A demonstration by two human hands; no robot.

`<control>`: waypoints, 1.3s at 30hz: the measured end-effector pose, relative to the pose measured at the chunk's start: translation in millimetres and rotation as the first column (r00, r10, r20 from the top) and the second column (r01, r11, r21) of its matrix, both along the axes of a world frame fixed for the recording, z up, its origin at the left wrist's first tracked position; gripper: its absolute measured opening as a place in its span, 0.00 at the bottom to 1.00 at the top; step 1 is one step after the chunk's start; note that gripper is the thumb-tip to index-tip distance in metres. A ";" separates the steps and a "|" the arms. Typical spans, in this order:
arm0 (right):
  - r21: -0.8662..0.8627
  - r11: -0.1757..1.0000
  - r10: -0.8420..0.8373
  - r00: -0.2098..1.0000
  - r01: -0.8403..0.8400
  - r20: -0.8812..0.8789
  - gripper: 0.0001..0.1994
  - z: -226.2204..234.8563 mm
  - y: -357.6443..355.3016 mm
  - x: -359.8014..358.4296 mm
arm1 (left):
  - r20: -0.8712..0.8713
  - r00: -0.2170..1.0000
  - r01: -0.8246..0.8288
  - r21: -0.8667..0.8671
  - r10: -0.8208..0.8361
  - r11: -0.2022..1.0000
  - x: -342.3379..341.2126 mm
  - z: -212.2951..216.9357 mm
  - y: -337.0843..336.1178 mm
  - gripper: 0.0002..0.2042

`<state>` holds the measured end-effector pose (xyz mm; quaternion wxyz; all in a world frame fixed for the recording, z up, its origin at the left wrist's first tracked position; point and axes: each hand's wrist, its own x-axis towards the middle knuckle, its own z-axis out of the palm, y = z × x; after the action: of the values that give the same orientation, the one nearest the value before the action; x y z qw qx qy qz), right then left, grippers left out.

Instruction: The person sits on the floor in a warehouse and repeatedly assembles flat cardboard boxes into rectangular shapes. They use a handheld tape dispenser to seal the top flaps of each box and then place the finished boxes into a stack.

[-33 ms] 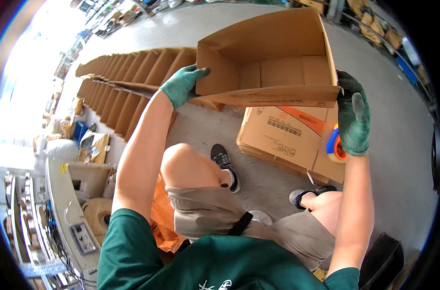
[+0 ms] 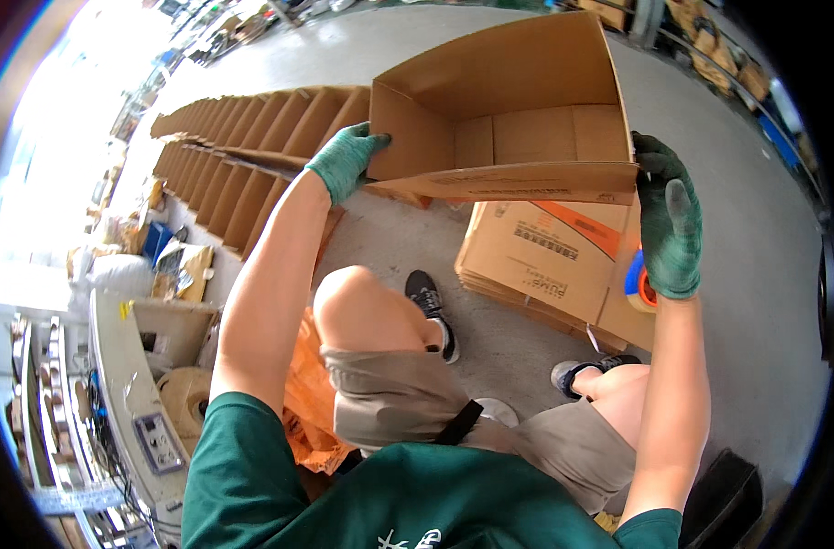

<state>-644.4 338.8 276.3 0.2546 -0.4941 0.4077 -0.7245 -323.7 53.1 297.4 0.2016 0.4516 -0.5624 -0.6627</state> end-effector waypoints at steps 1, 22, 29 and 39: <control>0.048 0.998 0.035 0.999 -0.035 0.006 0.26 4.9 -4.1 11.1 | 0.090 0.994 -0.048 -0.110 0.058 0.993 17.2 -2.2 -3.0 0.18; 0.535 0.837 -0.184 0.980 0.116 0.076 0.23 -56.3 19.1 3.3 | 0.341 0.331 -0.793 -0.404 0.880 0.456 414.6 -353.8 49.4 0.25; 0.613 0.786 -0.092 0.996 0.083 -0.017 0.20 -76.2 30.4 -0.6 | 0.818 0.436 0.464 -0.561 0.375 0.686 254.0 -252.7 99.0 0.11; 0.711 0.703 0.031 0.999 0.008 -0.042 0.19 -86.6 38.1 0.1 | 0.995 0.095 0.137 -0.056 0.043 0.989 234.3 -244.4 14.5 0.33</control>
<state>-644.3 376.8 189.7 0.4193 -0.3786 0.6588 -0.4969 -89.5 67.6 53.0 -0.2201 0.7468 -0.6085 -0.1535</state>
